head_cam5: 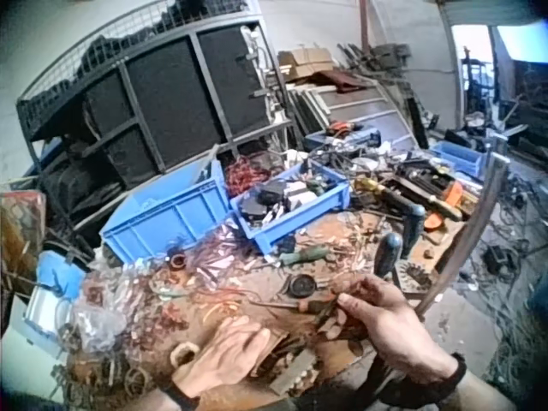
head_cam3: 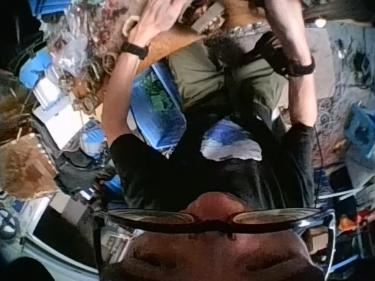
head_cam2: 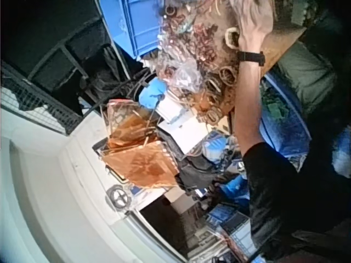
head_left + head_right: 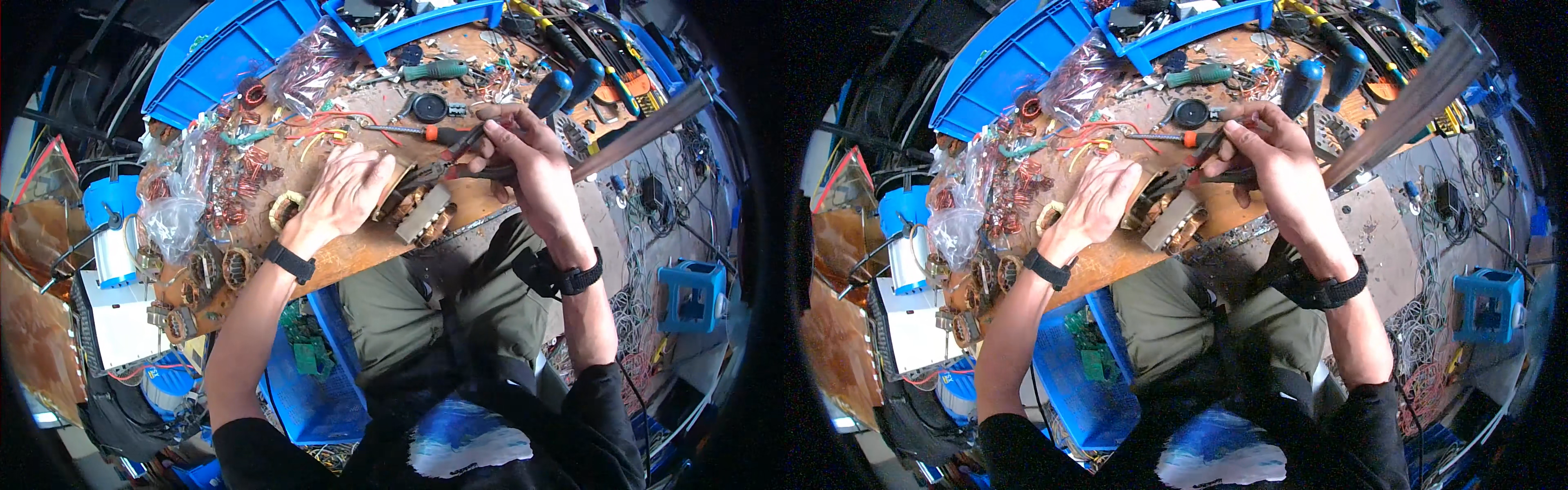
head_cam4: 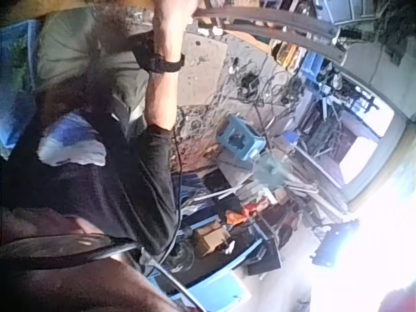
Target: The person disassembles a cylindrical electrical component, likely a motor armature, using pliers and a screwdriver. They remove a metal retaining ring and separate the housing to expose the internal copper windings. The person then uses the screwdriver to adjust or clean the internal components before reassembling the parts.
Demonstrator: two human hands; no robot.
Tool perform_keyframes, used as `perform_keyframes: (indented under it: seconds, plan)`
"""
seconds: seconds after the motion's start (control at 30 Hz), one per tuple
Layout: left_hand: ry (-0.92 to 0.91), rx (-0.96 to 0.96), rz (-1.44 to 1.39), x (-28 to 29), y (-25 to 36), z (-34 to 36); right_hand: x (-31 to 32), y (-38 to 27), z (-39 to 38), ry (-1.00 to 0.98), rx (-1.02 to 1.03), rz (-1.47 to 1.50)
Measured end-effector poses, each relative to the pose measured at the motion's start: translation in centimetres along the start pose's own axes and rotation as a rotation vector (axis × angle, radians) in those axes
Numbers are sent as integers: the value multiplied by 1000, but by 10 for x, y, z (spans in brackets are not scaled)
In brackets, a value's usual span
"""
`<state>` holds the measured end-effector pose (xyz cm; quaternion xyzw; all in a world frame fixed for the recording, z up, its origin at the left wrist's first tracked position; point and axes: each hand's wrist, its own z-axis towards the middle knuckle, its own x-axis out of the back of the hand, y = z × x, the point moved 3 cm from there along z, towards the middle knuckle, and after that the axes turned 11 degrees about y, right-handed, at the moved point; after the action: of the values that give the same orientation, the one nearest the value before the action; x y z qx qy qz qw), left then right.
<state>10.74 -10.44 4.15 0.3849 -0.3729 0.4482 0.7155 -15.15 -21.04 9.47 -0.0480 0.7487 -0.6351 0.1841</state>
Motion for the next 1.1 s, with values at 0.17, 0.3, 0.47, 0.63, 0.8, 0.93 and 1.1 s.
perform_keyframes:
  seconds: [0.17, 0.3, 0.47, 0.63, 0.8, 0.93, 1.1]
  plan:
    - [42, 14, -12, -9, 1, -3, -4, 3, -3, -19, 8, -37]
    - [40, 96, -96, -9, -2, -3, -6, -1, -7, 30, 73, -65]
    - [55, -30, 17, -10, -3, -6, -6, -2, -7, 20, 82, -80]
    - [3, 108, -24, -5, 2, -2, -8, 4, -3, 31, 30, -66]
    - [-4, 77, -49, -4, 5, 3, -2, 16, -6, 56, 38, -16]
    - [19, 138, -115, -3, 4, 6, -4, 19, -13, 113, 23, 43]
    - [184, 56, -94, -3, 8, 2, -1, 15, 2, 118, -103, -30]
